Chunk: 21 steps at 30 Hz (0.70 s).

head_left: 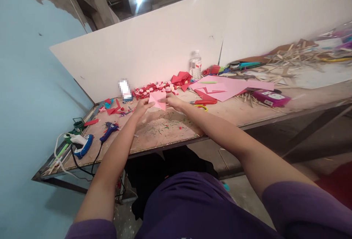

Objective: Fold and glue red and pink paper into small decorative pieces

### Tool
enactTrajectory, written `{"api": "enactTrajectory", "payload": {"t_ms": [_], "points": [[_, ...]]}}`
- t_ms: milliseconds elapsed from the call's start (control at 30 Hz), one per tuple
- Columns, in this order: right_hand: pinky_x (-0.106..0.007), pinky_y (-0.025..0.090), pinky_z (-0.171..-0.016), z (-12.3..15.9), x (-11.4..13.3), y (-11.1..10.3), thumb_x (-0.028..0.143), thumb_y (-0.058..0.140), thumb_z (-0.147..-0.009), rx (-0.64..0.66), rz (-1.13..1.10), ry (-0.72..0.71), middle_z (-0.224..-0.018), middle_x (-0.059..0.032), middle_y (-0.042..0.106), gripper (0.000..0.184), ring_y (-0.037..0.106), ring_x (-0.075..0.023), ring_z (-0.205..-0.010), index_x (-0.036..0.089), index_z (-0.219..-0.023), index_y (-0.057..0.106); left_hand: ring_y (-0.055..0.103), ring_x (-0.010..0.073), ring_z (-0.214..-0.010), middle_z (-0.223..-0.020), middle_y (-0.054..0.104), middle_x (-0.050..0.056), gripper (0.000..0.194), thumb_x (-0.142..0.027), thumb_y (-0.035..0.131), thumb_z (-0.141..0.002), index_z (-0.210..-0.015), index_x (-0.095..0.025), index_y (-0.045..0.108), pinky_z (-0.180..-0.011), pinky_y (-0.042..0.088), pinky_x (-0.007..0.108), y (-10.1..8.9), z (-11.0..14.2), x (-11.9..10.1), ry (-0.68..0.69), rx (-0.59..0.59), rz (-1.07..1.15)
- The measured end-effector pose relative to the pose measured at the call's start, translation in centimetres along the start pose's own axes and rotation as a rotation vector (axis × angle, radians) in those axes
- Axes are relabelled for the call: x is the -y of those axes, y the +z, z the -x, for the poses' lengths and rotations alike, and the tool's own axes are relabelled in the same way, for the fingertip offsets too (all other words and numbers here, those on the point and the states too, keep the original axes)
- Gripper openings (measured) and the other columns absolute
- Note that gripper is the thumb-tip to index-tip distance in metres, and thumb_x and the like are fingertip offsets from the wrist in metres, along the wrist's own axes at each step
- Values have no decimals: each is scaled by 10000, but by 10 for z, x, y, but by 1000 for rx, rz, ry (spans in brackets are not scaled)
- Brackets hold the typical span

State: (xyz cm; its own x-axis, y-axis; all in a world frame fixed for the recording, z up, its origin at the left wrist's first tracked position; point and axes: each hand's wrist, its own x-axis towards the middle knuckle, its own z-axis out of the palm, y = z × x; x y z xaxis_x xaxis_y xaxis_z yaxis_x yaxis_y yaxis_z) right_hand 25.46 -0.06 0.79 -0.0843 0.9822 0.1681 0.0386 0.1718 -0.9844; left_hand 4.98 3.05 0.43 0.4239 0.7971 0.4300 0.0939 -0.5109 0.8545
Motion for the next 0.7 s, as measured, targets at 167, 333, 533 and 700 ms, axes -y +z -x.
{"api": "enactTrajectory", "payload": {"t_ms": [167,333,533,700], "points": [[-344,600,-751,-3,-2,0,242,854,-690,-36,-65,9,-831,-108,768,324,708,-239,-795,137,-961,711,605,194,-830,-938,625,41,284,-316,747,-714,-918,-207,581,-753,506,318,-2,-3,7,39,-159,-98],[-366,599,-776,-6,-6,0,182,809,-651,-75,-99,4,-781,-80,738,307,695,-242,-791,150,-928,682,492,318,-1381,-1457,535,136,542,-111,670,-744,-1271,-225,618,-1154,406,484,-2,-1,5,382,-206,-658],[-366,612,-778,-7,-5,-2,153,750,-656,-74,-155,-21,-774,-64,728,256,701,-243,-809,180,-892,651,504,329,-1398,-1414,656,103,524,-62,565,-808,-1286,-233,695,-1216,266,563,3,5,2,486,53,-888],[-354,619,-760,-7,-4,-2,161,764,-654,-56,-174,-27,-784,-62,725,271,706,-241,-816,190,-885,627,537,366,-1335,-1355,687,116,452,-264,722,-841,-1293,-254,696,-1240,162,585,12,8,-3,454,16,-886]]}}
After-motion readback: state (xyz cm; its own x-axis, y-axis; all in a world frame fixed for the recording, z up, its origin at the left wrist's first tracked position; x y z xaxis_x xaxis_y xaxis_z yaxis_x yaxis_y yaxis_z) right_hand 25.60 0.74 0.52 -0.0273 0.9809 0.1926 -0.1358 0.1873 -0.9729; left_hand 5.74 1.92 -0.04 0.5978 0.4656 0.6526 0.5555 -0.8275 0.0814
